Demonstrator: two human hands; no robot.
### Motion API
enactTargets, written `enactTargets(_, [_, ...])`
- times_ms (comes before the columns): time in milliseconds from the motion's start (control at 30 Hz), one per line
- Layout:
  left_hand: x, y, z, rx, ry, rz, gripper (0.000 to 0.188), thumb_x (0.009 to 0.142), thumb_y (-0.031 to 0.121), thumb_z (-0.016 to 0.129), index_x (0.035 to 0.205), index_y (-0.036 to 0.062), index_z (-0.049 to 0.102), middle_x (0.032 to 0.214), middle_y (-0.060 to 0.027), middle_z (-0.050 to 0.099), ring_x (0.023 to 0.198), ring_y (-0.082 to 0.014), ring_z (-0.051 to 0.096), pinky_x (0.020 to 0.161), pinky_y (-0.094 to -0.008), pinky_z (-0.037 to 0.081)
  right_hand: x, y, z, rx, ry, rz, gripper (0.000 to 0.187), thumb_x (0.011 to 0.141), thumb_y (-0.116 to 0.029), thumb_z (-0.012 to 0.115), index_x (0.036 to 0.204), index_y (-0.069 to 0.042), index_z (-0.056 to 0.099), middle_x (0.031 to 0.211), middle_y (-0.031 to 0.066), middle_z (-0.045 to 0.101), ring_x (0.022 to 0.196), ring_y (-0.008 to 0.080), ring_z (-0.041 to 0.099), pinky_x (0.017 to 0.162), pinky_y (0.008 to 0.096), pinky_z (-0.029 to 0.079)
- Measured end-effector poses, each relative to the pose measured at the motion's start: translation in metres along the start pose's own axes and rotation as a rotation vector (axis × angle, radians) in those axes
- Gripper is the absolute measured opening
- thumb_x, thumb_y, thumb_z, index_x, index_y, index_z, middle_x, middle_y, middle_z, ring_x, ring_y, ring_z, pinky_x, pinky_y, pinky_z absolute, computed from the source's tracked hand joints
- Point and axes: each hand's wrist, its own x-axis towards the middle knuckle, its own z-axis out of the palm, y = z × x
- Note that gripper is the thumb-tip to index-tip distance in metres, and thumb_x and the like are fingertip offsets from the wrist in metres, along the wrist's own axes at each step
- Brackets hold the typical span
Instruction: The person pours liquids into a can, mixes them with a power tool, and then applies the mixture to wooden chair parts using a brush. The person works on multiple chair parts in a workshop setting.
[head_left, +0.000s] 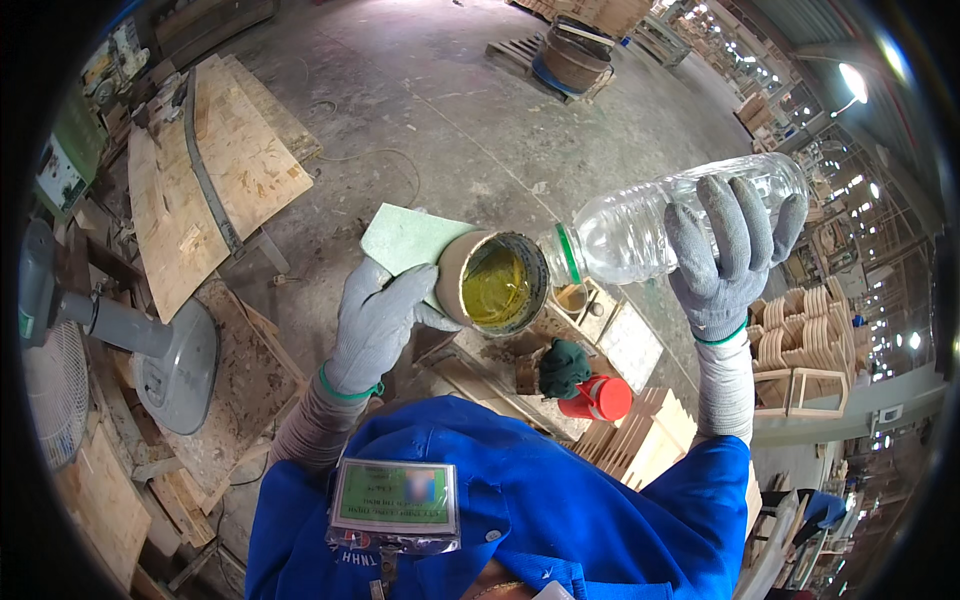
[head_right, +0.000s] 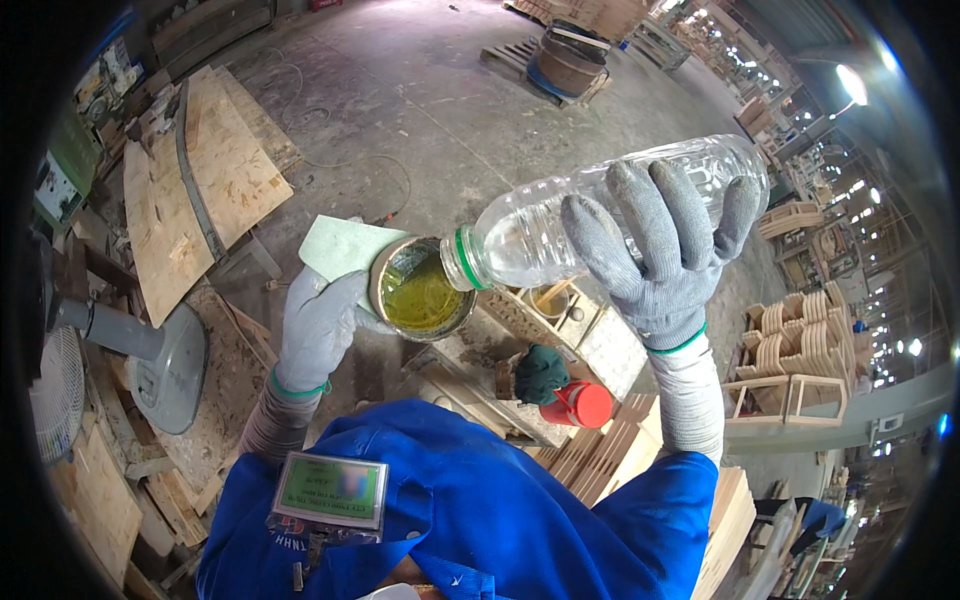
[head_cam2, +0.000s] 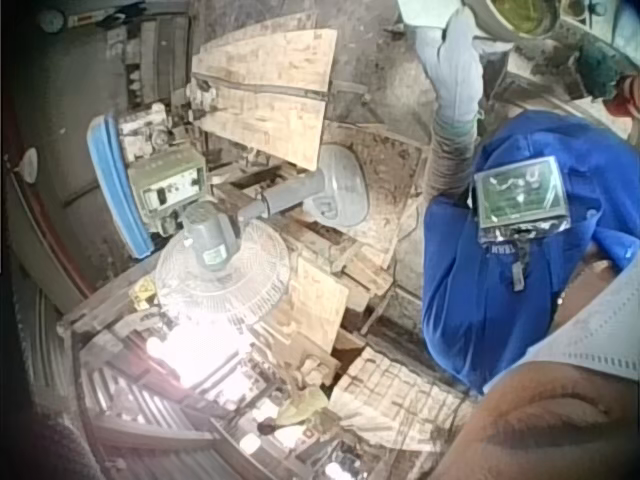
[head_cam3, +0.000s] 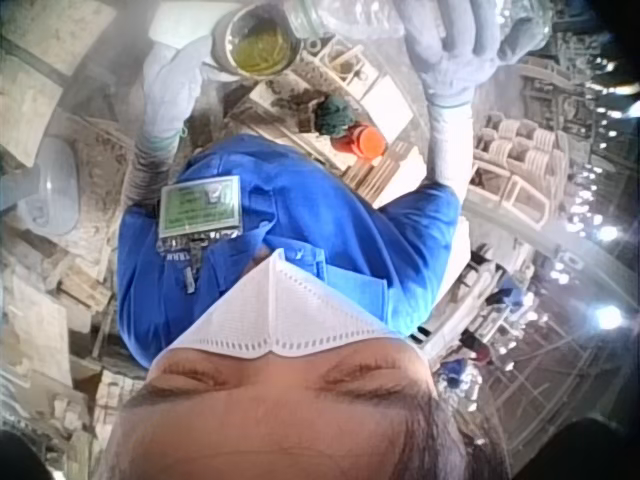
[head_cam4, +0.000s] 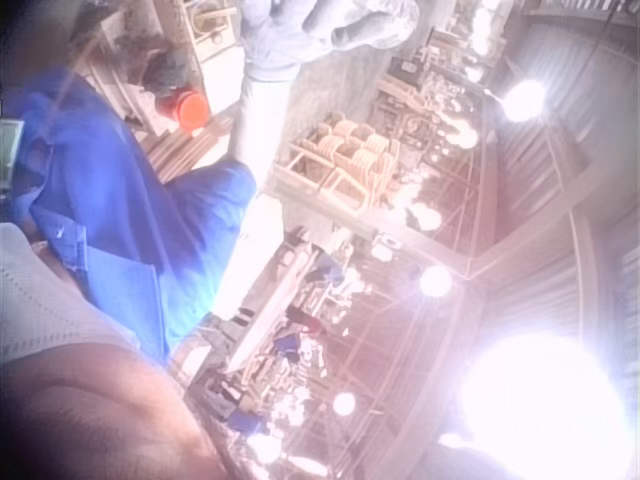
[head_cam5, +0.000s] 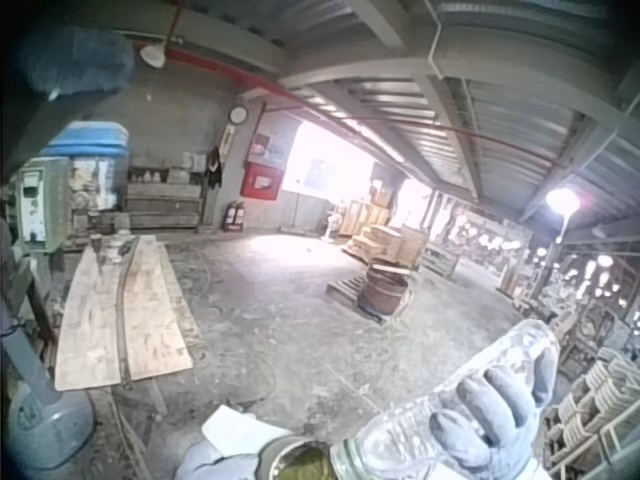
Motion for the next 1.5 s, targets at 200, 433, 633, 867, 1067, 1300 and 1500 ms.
enactTargets(200, [-0.001, 0.000, 0.003, 0.020, -0.008, 0.016, 0.048, 0.092, -0.003, 0.041, 0.138, -0.0071, 0.028, 0.126, -0.0226, 0.050, 0.109, -0.0281, 0.059, 0.075, -0.0381, 0.062, 0.002, 0.004, -0.001, -0.013, 0.021, -0.019, 0.048, 0.075, -0.025, 0.073, 0.116, -0.043, 0.056, 0.122, -0.0038, 0.053, 0.115, 0.0186, 0.051, 0.112, 0.0563, 0.022])
enactTargets(433, [-0.004, -0.001, 0.002, 0.020, -0.006, 0.007, 0.045, 0.093, -0.002, 0.041, 0.136, -0.0071, 0.031, 0.125, -0.0215, 0.051, 0.106, -0.0261, 0.061, 0.074, -0.0361, 0.062, 0.018, 0.001, -0.009, -0.036, 0.031, -0.039, 0.047, 0.071, -0.014, 0.077, 0.110, -0.030, 0.055, 0.121, 0.0005, 0.055, 0.115, 0.0237, 0.053, 0.112, 0.0557, 0.025])
enactTargets(633, [-0.006, -0.003, 0.000, 0.013, 0.007, -0.002, 0.044, 0.093, -0.001, 0.043, 0.135, -0.0073, 0.033, 0.122, -0.0191, 0.053, 0.102, -0.0228, 0.062, 0.071, -0.0326, 0.062, 0.024, 0.004, -0.013, -0.045, 0.045, -0.036, 0.049, 0.069, -0.015, 0.079, 0.110, -0.029, 0.055, 0.120, 0.0003, 0.055, 0.115, 0.0248, 0.053, 0.112, 0.0550, 0.025])
enactTargets(867, [-0.009, -0.006, -0.008, 0.095, 0.013, -0.008, 0.047, 0.093, -0.003, 0.040, 0.139, -0.0065, 0.031, 0.128, -0.0176, 0.050, 0.112, -0.0239, 0.058, 0.088, -0.0333, 0.055, 0.026, 0.009, -0.012, -0.052, 0.087, 0.049, 0.040, 0.073, -0.021, 0.078, 0.105, -0.038, 0.059, 0.119, -0.0035, 0.057, 0.115, 0.0212, 0.052, 0.111, 0.0537, 0.023])
enactTargets(1067, [-0.009, -0.008, -0.008, 0.090, 0.024, -0.002, 0.047, 0.093, -0.003, 0.041, 0.139, -0.0062, 0.032, 0.129, -0.0169, 0.050, 0.114, -0.0230, 0.056, 0.095, -0.0328, 0.050, 0.028, 0.024, -0.023, -0.120, 0.063, -0.029, 0.049, 0.072, -0.026, 0.080, 0.115, -0.021, 0.056, 0.122, 0.0037, 0.056, 0.122, 0.0242, 0.048, 0.115, 0.0514, 0.021])
enactTargets(1300, [-0.011, -0.004, -0.008, 0.068, -0.002, -0.041, 0.048, 0.092, -0.003, 0.040, 0.139, -0.0062, 0.030, 0.126, -0.0179, 0.053, 0.109, -0.0243, 0.060, 0.081, -0.0353, 0.059, 0.030, 0.020, -0.024, -0.100, 0.043, 0.006, 0.057, 0.071, -0.027, 0.081, 0.120, -0.017, 0.054, 0.124, 0.0055, 0.055, 0.124, 0.0245, 0.046, 0.116, 0.0508, 0.021])
enactTargets(1500, [-0.012, -0.008, -0.012, 0.068, 0.018, -0.052, 0.047, 0.092, -0.003, 0.040, 0.138, -0.0062, 0.031, 0.125, -0.0180, 0.053, 0.108, -0.0247, 0.060, 0.079, -0.0358, 0.060, 0.029, 0.015, -0.027, -0.084, -0.008, 0.018, 0.061, 0.072, -0.025, 0.081, 0.123, -0.014, 0.050, 0.125, 0.0069, 0.054, 0.122, 0.0250, 0.048, 0.114, 0.0500, 0.024])
